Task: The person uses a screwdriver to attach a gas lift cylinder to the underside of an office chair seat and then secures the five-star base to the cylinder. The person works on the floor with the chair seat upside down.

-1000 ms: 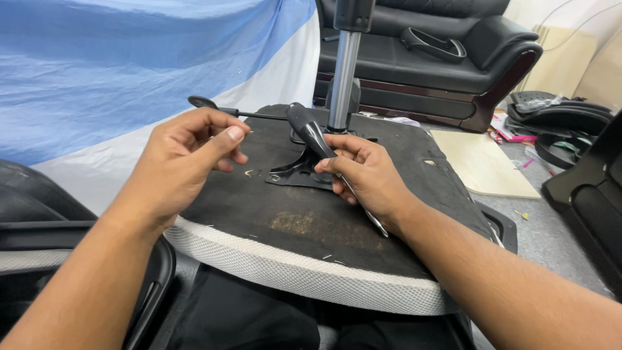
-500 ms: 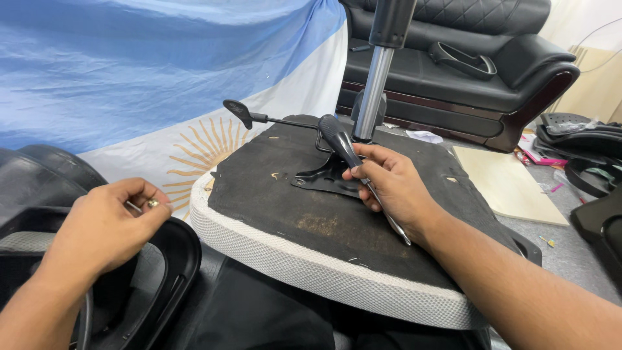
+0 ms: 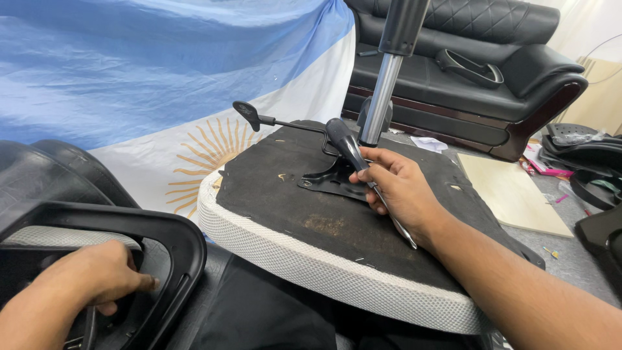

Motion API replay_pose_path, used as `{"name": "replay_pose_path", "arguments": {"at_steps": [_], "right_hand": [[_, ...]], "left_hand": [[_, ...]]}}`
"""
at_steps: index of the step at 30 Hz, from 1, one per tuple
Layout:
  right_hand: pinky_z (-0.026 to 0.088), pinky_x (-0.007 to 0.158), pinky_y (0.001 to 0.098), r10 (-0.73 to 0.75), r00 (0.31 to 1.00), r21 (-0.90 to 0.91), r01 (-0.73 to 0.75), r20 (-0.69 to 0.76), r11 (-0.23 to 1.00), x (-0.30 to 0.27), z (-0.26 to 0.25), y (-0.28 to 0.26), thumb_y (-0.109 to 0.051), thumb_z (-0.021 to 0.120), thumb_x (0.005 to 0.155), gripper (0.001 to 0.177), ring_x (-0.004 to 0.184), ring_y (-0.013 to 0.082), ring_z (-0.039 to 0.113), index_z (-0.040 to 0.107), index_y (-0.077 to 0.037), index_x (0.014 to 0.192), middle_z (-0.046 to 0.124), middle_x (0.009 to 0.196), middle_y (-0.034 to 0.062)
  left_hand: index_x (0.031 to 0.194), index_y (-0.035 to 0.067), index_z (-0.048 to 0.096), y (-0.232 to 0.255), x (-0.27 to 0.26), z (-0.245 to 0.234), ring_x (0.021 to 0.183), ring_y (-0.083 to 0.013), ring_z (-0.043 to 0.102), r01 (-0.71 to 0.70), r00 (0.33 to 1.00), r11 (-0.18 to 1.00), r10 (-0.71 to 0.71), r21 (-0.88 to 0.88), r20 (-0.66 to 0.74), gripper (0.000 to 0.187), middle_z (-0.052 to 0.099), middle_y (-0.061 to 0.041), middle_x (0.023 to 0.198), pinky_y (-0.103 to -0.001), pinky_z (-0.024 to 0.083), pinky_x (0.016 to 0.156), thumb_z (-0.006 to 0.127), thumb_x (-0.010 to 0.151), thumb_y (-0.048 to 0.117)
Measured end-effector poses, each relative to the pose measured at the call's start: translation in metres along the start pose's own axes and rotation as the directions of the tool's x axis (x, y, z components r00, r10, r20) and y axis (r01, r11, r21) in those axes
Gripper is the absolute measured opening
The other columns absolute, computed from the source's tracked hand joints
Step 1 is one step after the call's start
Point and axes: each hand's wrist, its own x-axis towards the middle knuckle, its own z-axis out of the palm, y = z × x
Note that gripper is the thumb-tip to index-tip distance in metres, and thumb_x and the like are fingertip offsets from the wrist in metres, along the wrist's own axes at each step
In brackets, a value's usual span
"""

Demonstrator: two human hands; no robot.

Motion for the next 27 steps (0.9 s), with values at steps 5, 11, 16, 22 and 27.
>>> {"name": "replay_pose_path", "arguments": {"at_steps": [5, 11, 16, 22, 27], "right_hand": [[0.042, 0.047, 0.0204, -0.006, 1.000, 0.000, 0.006, -0.001, 1.000, -0.001, 0.000, 0.000, -0.009, 0.060, 0.087, 0.054, 0.060, 0.0066, 0.054, 0.058, -0.003, 0.141, 0.070, 0.094, 0.0069], [0.043, 0.047, 0.0203, -0.014, 1.000, -0.021, 0.014, -0.002, 1.000, -0.001, 0.000, -0.001, -0.010, 0.060, 0.086, 0.055, 0.059, 0.0064, 0.055, 0.059, -0.004, 0.141, 0.071, 0.093, 0.0062], [0.041, 0.047, 0.0200, -0.012, 1.000, -0.037, 0.011, -0.020, 0.999, -0.001, 0.000, -0.001, -0.011, 0.061, 0.086, 0.052, 0.056, 0.0066, 0.054, 0.061, -0.005, 0.138, 0.073, 0.090, 0.0052], [0.042, 0.048, 0.0196, -0.026, 0.999, -0.035, 0.025, -0.033, 0.999, -0.001, 0.000, -0.003, -0.013, 0.060, 0.086, 0.050, 0.056, 0.0062, 0.054, 0.063, -0.006, 0.136, 0.073, 0.085, 0.0035], [0.040, 0.049, 0.0204, -0.122, 0.990, -0.007, 0.122, -0.074, 0.993, -0.001, -0.004, -0.002, -0.015, 0.062, 0.091, 0.035, 0.058, 0.0055, 0.053, 0.065, -0.004, 0.124, 0.065, 0.074, 0.0031]], "left_hand": [[0.115, -0.004, 0.075, 0.002, 0.005, 0.015, 0.079, -0.0260, 0.082, 0.105, 0.989, 0.993, -0.110, 0.049, 0.104, 0.078, 0.088, -0.015, 0.089, -0.042, 0.064, 0.080, 0.092, 0.072, 0.059], [0.126, -0.002, 0.066, 0.008, -0.007, 0.016, 0.085, -0.0274, 0.085, 0.082, 0.981, 0.996, -0.085, 0.025, 0.177, 0.091, 0.083, -0.015, 0.105, -0.043, 0.066, 0.081, 0.094, 0.069, 0.063], [0.125, -0.001, 0.058, 0.015, -0.015, 0.011, 0.083, -0.0279, 0.081, 0.069, 0.989, 0.996, -0.075, 0.053, 0.125, 0.079, 0.081, -0.018, 0.100, -0.044, 0.061, 0.082, 0.080, 0.080, 0.061], [0.115, 0.008, 0.074, 0.022, -0.038, -0.022, 0.101, -0.0308, 0.075, -0.100, 0.940, 0.993, 0.071, -0.070, -0.333, 0.044, 0.081, -0.015, 0.103, -0.042, 0.058, 0.095, 0.073, 0.086, 0.040], [0.118, 0.007, 0.068, 0.054, -0.075, -0.045, 0.095, -0.0342, 0.072, -0.333, 0.705, 0.925, 0.117, -0.181, -0.699, 0.036, 0.078, -0.014, 0.100, -0.046, 0.055, 0.088, 0.064, 0.086, 0.022]]}}
